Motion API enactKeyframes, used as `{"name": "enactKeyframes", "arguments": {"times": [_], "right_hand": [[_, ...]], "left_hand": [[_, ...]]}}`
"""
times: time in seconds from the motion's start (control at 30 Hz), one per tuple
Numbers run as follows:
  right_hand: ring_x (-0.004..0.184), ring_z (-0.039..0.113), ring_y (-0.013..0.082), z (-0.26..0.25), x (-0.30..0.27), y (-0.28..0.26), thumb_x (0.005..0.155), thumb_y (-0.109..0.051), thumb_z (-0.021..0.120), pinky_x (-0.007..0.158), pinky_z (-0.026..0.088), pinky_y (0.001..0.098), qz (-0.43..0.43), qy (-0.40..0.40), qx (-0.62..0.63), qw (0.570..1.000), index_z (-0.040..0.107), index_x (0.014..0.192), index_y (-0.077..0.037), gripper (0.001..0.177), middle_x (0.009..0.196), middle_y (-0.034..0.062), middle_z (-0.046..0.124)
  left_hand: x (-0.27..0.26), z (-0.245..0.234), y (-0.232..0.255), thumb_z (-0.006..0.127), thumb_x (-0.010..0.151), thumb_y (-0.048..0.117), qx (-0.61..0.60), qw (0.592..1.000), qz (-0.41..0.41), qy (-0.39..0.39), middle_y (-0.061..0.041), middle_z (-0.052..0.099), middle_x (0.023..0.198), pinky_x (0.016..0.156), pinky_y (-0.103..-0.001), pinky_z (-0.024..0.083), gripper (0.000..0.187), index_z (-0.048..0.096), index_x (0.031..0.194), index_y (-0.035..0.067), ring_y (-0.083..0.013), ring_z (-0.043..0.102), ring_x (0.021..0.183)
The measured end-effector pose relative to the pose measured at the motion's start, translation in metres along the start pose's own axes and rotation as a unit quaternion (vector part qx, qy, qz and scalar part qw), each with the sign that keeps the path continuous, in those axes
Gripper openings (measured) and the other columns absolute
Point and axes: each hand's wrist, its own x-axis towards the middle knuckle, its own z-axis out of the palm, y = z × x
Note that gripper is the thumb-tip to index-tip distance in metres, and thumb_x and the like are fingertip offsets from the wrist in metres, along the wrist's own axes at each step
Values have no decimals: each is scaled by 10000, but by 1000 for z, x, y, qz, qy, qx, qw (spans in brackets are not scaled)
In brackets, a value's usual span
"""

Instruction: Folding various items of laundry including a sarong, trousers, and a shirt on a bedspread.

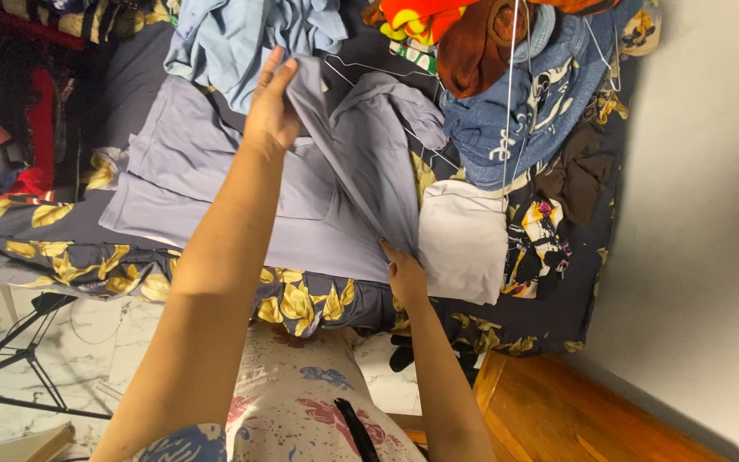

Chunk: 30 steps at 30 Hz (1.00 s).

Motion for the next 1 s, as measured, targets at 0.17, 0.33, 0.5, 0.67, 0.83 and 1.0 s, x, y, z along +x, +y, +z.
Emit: {"name": "enactKeyframes", "arguments": {"times": [0.17, 0.33, 0.5, 0.67, 0.83, 1.0], "right_hand": [[945, 646, 401, -16, -18, -27, 925, 1, 555, 851, 524, 474, -30, 57, 19, 998, 560, 1436, -205, 551, 1035, 184, 672], [985, 623, 442, 26, -25, -1, 953, -68, 588, 853, 501, 508, 41, 143, 14, 989, 570, 1211, -9, 265, 1048, 232, 649], [1034, 597, 414, 14, -24, -34, 857, -70, 620, 880, 488, 500, -7, 176, -75, 982, 580, 1119, -24, 269, 1063, 206, 622], [966, 592, 403, 5, -3, -85, 822, -153, 695, 837, 480, 494, -69, 167, -147, 972, 606, 1106, -19, 326, 1015, 198, 614], [925, 596, 360, 14, 6, -94, 911, -129, 670, 841, 488, 469, -100, 154, -196, 963, 649, 1027, -45, 145, 949, 144, 634], [928, 588, 363, 11, -12, -97, 878, -32, 615, 833, 486, 467, -83, 182, -209, 957, 657, 1033, -26, 161, 963, 146, 638]], "left_hand": [[-29, -47, 90, 695, 973, -1, 32, 994, 89, -56, -84, 668, 1293, 1075, -430, 549, 530, 525, 1448, 160, -239, 632, 1210], [-62, -155, 131, 676, 988, -32, 118, 986, 119, 5, -88, 643, 1270, 1037, -360, 534, 542, 522, 1469, 163, -196, 633, 1160], [-85, -214, 136, 707, 919, 38, 149, 971, 6, 188, -35, 659, 1188, 761, -343, 483, 617, 424, 1424, 249, -161, 628, 998], [-102, -207, 156, 740, 901, 69, 148, 979, -36, 137, -2, 686, 1115, 784, -328, 513, 628, 479, 1446, 242, -131, 666, 953], [-109, -233, 184, 764, 925, 34, 159, 987, -10, 24, -15, 655, 1141, 866, -320, 541, 650, 524, 1515, 161, -125, 651, 990], [-93, -307, 172, 753, 799, -42, 298, 944, -45, 135, -85, 582, 1223, 892, -261, 574, 610, 519, 1328, 152, -140, 661, 1031]]}}
